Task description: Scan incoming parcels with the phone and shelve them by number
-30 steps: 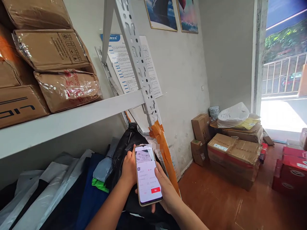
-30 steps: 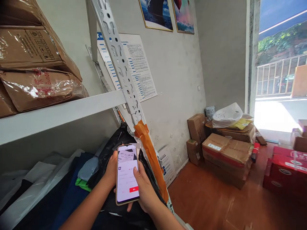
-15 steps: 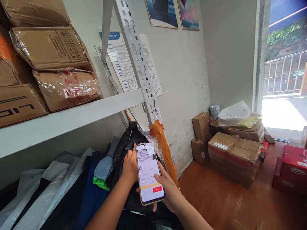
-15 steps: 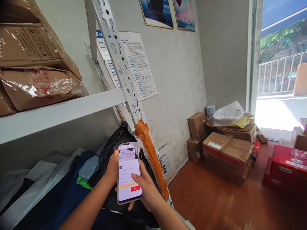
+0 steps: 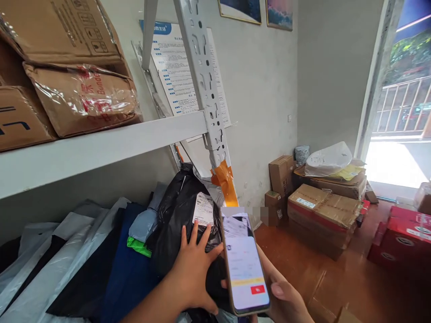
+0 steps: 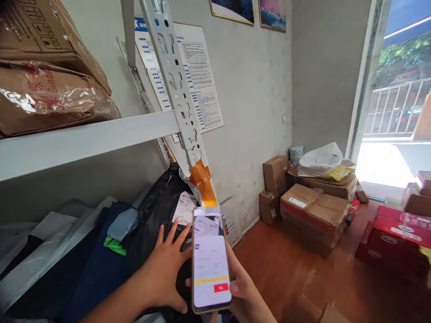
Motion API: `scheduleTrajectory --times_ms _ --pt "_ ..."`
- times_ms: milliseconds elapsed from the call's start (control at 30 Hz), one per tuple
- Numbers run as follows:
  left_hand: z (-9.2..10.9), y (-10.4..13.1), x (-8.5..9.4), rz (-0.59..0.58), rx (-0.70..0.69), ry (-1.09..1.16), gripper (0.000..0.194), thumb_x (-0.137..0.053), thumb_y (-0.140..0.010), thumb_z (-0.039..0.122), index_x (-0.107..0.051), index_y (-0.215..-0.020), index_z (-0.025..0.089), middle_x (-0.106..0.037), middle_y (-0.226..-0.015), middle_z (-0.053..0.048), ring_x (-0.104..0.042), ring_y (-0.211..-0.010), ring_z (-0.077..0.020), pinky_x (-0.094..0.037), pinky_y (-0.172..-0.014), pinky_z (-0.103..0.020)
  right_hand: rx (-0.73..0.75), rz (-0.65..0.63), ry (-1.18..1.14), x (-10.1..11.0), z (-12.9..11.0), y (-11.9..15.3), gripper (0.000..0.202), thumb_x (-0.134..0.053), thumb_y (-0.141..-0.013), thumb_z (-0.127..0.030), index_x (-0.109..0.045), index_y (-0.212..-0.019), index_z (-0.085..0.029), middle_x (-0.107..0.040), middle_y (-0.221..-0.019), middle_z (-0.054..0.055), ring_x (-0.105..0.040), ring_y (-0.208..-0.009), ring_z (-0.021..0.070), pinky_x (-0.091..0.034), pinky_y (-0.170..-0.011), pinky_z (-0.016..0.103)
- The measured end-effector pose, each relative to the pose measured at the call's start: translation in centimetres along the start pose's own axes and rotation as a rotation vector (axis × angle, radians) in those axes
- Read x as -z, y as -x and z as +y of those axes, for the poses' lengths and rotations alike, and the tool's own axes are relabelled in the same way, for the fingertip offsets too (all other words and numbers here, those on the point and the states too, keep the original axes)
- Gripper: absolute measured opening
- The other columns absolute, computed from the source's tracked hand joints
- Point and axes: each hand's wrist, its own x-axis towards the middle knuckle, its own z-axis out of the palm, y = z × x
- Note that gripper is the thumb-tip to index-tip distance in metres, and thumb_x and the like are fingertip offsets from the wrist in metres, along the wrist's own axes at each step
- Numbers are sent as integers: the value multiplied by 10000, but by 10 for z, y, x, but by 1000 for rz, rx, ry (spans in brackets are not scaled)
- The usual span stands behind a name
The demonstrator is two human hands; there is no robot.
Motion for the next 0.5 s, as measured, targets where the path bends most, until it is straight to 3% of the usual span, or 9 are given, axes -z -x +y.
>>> scheduleTrajectory --times_ms 67,167,267,333,433,500 --pt "8 -2 -10 -76 64 -44 1309 -933 -353 422 -297 -1497 414 27 -1627 -137 114 -1419 -546 97 -1010 -817 -4 130 41 16 0 14 624 -833 -710 -388 -597 -1288 -384 -669 -1297 104 -683 -1040 443 -609 -498 294" --pt "18 -19 -11 -159 176 -127 1374 -961 -277 219 -330 -1482 416 16 -1620 -144 111 -1394 -584 41 -962 -869 24 325 146 33 2 27 754 -850 -684 -403 -511 -1355 -352 -671 -1282 129 -702 -978 459 -566 -381 269" --pt "27 -40 6 -234 203 -154 1385 -961 -254 143 -358 -1477 386 -23 -1609 -186 34 -1383 -622 -48 -934 -896 37 472 214 37 4 30 902 -869 -644 -420 -414 -1415 -310 -707 -1199 155 -729 -893 441 -525 -325 254" --pt "32 -50 23 -270 202 -148 1368 -961 -223 107 -417 -1456 343 -74 -1598 -222 -23 -1377 -638 -111 -929 -897 53 531 229 36 5 29 906 -876 -623 -452 -437 -1396 -277 -710 -1182 182 -742 -824 420 -498 -303 251" --pt "30 -48 47 -243 108 -74 1171 -980 -268 180 -561 -1358 264 -278 -1551 -242 -177 -1387 -599 -176 -994 -847 87 602 209 34 8 27 903 -889 -599 -465 -453 -1366 -270 -714 -1167 199 -745 -796 407 -471 -290 249" --pt "15 -34 58 -57 11 41 852 -945 -476 361 -632 -1263 269 -466 -1464 -176 -331 -1383 -483 -169 -1087 -767 92 640 180 34 14 28 883 -922 -543 -462 -498 -1299 -299 -745 -1114 158 -746 -820 401 -568 -410 316"
